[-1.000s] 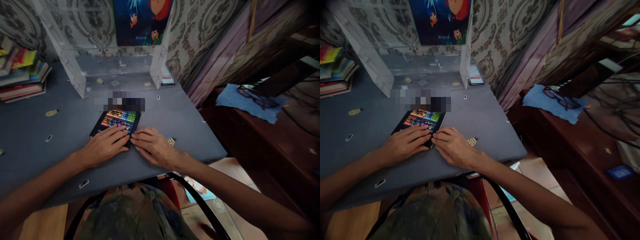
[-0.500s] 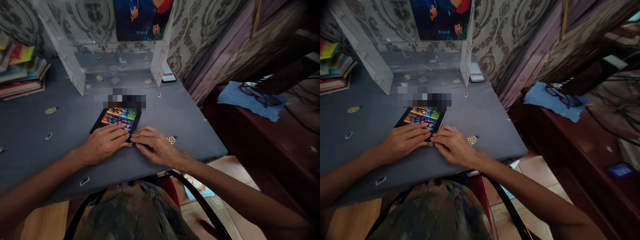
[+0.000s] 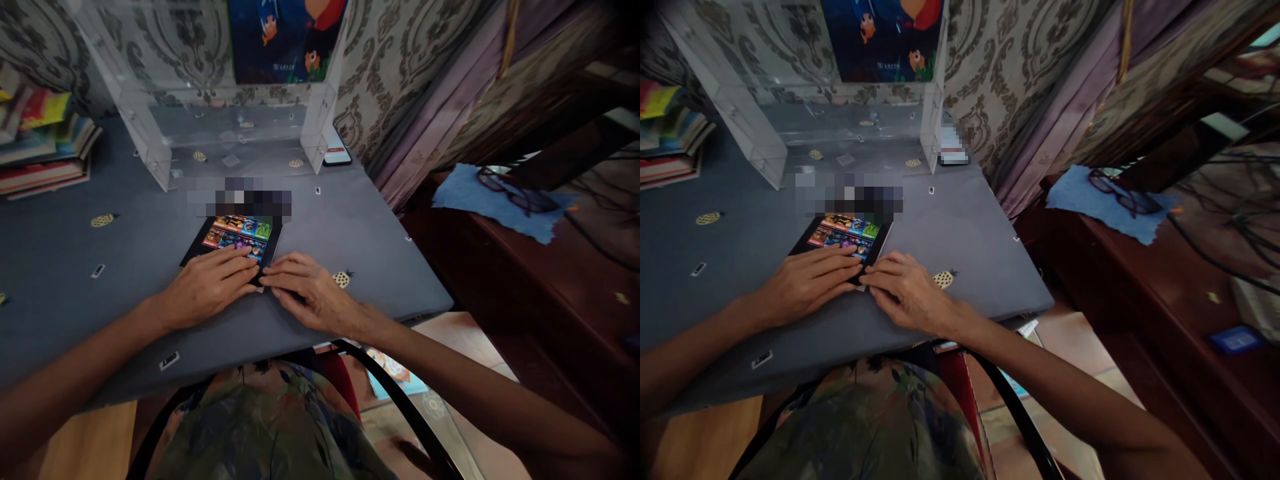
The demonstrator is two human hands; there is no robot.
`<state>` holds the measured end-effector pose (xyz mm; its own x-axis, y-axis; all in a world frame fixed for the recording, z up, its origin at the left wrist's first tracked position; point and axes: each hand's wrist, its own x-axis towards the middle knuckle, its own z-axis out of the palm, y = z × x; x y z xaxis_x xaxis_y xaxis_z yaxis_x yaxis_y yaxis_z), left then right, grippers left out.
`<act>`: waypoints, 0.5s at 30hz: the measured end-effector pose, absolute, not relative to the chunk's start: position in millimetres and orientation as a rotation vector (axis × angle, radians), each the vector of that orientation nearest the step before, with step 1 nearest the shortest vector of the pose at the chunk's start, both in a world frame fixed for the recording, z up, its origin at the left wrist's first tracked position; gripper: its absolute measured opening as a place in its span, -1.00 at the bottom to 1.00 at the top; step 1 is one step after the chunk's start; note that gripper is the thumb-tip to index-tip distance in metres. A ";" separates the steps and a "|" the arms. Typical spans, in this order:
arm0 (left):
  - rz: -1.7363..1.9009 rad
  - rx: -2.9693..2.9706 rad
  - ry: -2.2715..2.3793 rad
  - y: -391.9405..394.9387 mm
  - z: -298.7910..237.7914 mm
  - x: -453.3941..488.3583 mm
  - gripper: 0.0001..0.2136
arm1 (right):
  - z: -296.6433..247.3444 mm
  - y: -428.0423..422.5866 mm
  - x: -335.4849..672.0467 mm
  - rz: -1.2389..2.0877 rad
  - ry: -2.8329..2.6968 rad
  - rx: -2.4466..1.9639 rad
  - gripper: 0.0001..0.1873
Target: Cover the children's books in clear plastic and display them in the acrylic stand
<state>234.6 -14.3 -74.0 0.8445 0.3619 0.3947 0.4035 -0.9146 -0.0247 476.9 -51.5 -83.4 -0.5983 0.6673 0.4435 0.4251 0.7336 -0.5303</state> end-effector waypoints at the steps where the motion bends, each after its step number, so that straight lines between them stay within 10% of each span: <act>1: -0.595 -2.919 -0.614 -14.6 -74.8 234.1 -0.75 | -83.5 -52.6 476.9 0.435 -2.337 -0.818 -0.72; 15: -0.522 -2.899 -0.656 -43.0 -79.4 231.4 -0.69 | -84.7 -66.1 471.0 0.041 -2.517 -0.776 -0.72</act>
